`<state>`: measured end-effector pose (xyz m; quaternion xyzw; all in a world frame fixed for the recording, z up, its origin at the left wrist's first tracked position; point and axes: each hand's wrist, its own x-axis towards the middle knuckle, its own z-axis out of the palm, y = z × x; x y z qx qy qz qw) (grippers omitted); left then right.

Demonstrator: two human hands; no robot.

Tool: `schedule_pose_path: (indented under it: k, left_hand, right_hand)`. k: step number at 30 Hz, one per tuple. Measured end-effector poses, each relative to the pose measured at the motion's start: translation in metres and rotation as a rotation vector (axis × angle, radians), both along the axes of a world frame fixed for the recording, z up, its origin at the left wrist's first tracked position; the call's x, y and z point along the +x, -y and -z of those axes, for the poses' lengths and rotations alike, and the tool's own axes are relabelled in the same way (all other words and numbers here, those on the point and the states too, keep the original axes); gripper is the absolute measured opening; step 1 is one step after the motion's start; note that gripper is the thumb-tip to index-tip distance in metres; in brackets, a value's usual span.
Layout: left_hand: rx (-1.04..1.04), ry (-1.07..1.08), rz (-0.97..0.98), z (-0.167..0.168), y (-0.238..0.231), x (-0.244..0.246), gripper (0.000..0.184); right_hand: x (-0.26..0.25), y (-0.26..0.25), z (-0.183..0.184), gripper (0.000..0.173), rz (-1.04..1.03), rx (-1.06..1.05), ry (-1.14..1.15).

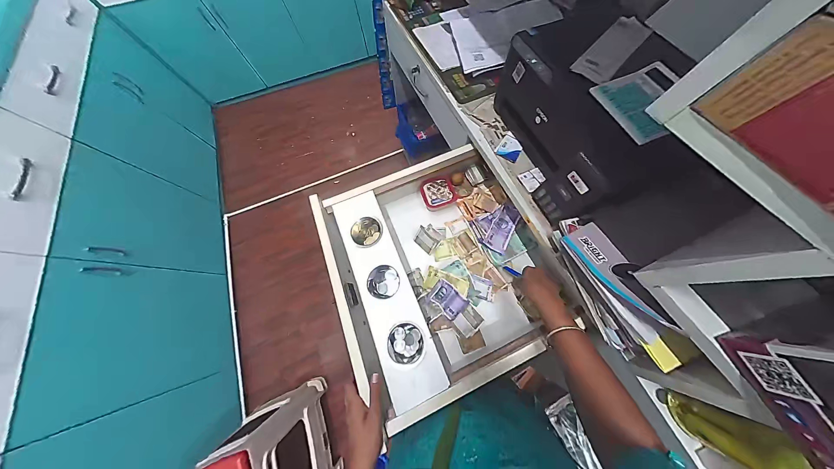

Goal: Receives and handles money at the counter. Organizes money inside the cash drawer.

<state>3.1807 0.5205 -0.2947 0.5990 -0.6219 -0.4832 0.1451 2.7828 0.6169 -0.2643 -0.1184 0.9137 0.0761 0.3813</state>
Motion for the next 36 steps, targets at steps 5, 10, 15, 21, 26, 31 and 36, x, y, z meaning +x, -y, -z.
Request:
schedule_pose_path:
  k: [5, 10, 15, 21, 26, 31, 36]
  left_hand:
    - [-0.053, 0.016, 0.016, -0.001, -0.002, -0.004, 0.066]
    - [-0.012, -0.067, -0.004, 0.002, -0.003, -0.005, 0.067]
    - [0.007, -0.094, -0.015, -0.001, -0.003, -0.007, 0.063]
    - [0.04, -0.136, -0.044, 0.0, -0.004, -0.008, 0.066]
    - [0.037, -0.147, -0.051, 0.002, -0.005, -0.008, 0.064]
    - [0.038, -0.161, -0.054, 0.004, -0.006, -0.008, 0.061]
    - [0.062, -0.161, -0.042, 0.003, -0.007, -0.01, 0.063]
  right_hand:
    - [0.005, -0.011, 0.003, 0.04, -0.015, 0.072, -0.018]
    - [0.003, -0.018, 0.019, 0.055, -0.088, 0.14, 0.017]
    - [0.008, -0.011, 0.002, 0.042, 0.011, 0.086, -0.022]
    - [-0.017, -0.003, 0.007, 0.043, 0.038, -0.136, -0.08]
    - [-0.006, -0.011, 0.002, 0.05, 0.059, -0.06, -0.095]
    - [0.005, -0.023, 0.035, 0.053, -0.141, 0.101, -0.037]
    - [0.009, -0.023, 0.03, 0.039, -0.09, 0.112, -0.052]
